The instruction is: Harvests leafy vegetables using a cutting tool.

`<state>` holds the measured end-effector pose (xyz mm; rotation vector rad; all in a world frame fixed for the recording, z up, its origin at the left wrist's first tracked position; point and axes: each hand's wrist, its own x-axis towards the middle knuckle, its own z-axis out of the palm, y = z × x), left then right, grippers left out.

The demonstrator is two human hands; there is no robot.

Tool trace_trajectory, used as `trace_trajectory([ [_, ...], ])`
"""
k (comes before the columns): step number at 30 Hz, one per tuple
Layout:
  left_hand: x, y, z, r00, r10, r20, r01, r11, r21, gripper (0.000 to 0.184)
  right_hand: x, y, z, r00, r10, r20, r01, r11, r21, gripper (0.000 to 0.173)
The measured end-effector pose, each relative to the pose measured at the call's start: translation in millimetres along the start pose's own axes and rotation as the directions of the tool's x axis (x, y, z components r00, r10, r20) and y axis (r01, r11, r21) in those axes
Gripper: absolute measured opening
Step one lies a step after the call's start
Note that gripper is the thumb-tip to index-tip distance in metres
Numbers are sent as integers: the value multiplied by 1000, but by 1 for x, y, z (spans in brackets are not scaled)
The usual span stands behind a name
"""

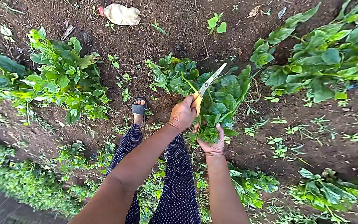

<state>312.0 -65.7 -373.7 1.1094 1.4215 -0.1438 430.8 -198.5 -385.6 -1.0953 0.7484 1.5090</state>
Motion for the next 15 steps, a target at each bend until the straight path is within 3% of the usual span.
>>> trace_trajectory([
  [3, 5, -13, -29, 998, -16, 54, 18, 999, -31, 42, -2, -10, 1, 999, -14, -46, 15, 1000, 7, 37],
  [5, 18, -24, -59, 979, -134, 155, 142, 989, -40, 42, -1, -19, -3, 999, -15, -52, 15, 1000, -2, 37],
  [9, 44, -39, -105, 796, -376, 475, 446, 894, -41, 47, -2, -30, -20, 999, 20, -29, -22, 996, -88, 37],
  [12, 63, -42, -115, 708, -408, 577, 517, 855, -29, 50, -5, -37, -24, 999, 27, -37, -32, 990, -136, 40],
  [15, 72, -41, -114, 669, -409, 621, 560, 827, -58, 49, -6, -39, -22, 998, 23, -59, -32, 989, -143, 37],
])
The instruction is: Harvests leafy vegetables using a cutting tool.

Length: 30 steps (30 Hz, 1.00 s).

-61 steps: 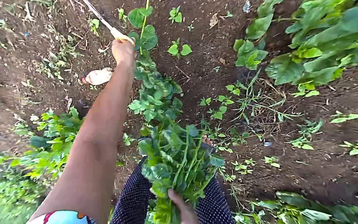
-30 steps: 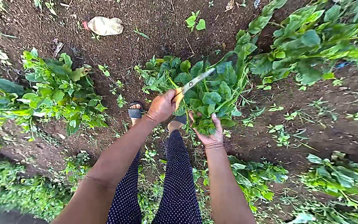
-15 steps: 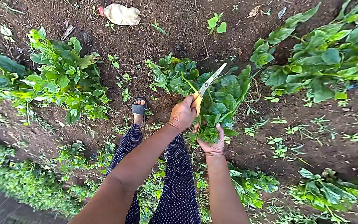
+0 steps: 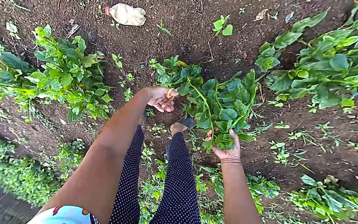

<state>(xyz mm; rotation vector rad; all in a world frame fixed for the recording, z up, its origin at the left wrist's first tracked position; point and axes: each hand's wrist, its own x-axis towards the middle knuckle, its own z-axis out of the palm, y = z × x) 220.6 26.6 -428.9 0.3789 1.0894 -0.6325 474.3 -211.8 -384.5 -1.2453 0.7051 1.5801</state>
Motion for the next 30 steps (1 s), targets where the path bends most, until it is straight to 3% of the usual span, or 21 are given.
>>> trace_trajectory([
  [3, 8, 1, 2, 1000, 11, 27, -8, 997, -75, 49, -2, 0, 2, 1000, -16, -15, 16, 1000, 11, 33],
  [9, 30, 9, 10, 999, 29, 40, -22, 985, -173, 50, -8, 3, -2, 999, 5, 33, -4, 1000, -21, 50],
  [15, 47, 7, 18, 995, 44, 88, -18, 962, -274, 53, -13, 2, -1, 1000, 3, -1, -3, 1000, -5, 51],
  [21, 46, 10, 28, 996, 91, -16, -93, 967, -237, 30, -16, -2, 3, 999, -6, -36, 7, 1000, 29, 46],
  [24, 34, 6, 30, 993, 114, -24, -116, 983, -139, 28, -29, -6, -5, 999, -28, -42, 28, 999, 22, 50],
  [27, -6, -26, 33, 987, 116, -108, -130, 983, -130, 33, -67, -10, -16, 997, -69, -39, 69, 998, 2, 55],
  [30, -63, -99, 20, 971, 52, -234, -90, 984, -155, 35, -121, -11, -26, 992, -128, 12, 128, 992, 5, 52],
])
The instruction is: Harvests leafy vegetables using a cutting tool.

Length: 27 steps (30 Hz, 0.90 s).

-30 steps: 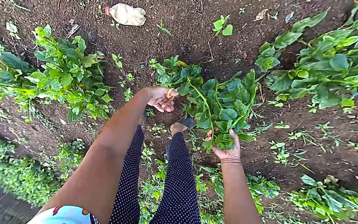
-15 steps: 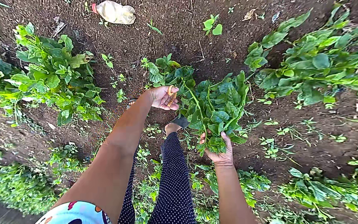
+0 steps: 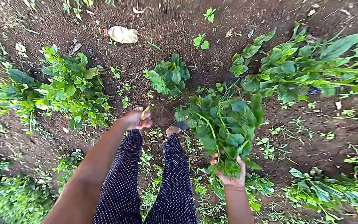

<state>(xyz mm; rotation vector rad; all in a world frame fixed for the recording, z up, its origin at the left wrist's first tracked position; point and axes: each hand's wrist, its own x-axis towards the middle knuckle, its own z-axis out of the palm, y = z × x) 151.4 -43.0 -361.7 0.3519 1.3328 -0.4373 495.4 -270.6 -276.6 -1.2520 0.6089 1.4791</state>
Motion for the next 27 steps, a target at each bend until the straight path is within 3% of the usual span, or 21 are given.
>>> trace_trajectory([
  [3, -74, -74, -38, 984, -131, -122, 134, 991, 19, 31, -59, -5, -4, 995, -84, 50, 81, 995, 54, 51],
  [6, -167, -123, -54, 943, -265, -202, 276, 961, 26, 29, -119, -4, -6, 982, -178, 66, 162, 967, 197, 52],
  [10, -246, -157, -77, 934, -283, -219, 299, 953, 42, 30, -191, 4, 12, 936, -324, -137, 352, 862, 366, 51],
  [14, -278, -126, -102, 948, -129, -291, 157, 985, 73, 27, -247, 27, 25, 856, -424, -296, 516, 727, 453, 66],
  [18, -323, -49, -104, 911, 270, -313, -234, 961, 148, 26, -295, 67, 33, 775, -440, -453, 630, 596, 498, 59],
  [21, -372, 11, -97, 745, 624, -236, -596, 781, 186, 20, -322, 105, 29, 726, -380, -573, 679, 531, 507, 51],
  [22, -394, 29, -94, 638, 750, -177, -732, 661, 166, 19, -328, 118, 27, 717, -343, -607, 684, 512, 520, 48],
  [24, -448, 60, -91, 335, 942, 33, -940, 332, 81, 20, -336, 148, 21, 707, -267, -654, 686, 481, 546, 43],
  [25, -481, 74, -88, 199, 964, 174, -980, 198, 27, 24, -339, 164, 18, 703, -233, -672, 686, 470, 555, 42],
  [26, -520, 87, -81, 127, 927, 352, -990, 143, -20, 25, -343, 180, 16, 697, -201, -689, 690, 450, 567, 40],
  [27, -570, 93, -56, 122, 857, 501, -985, 168, -48, 16, -346, 193, 16, 686, -172, -707, 698, 428, 574, 38],
])
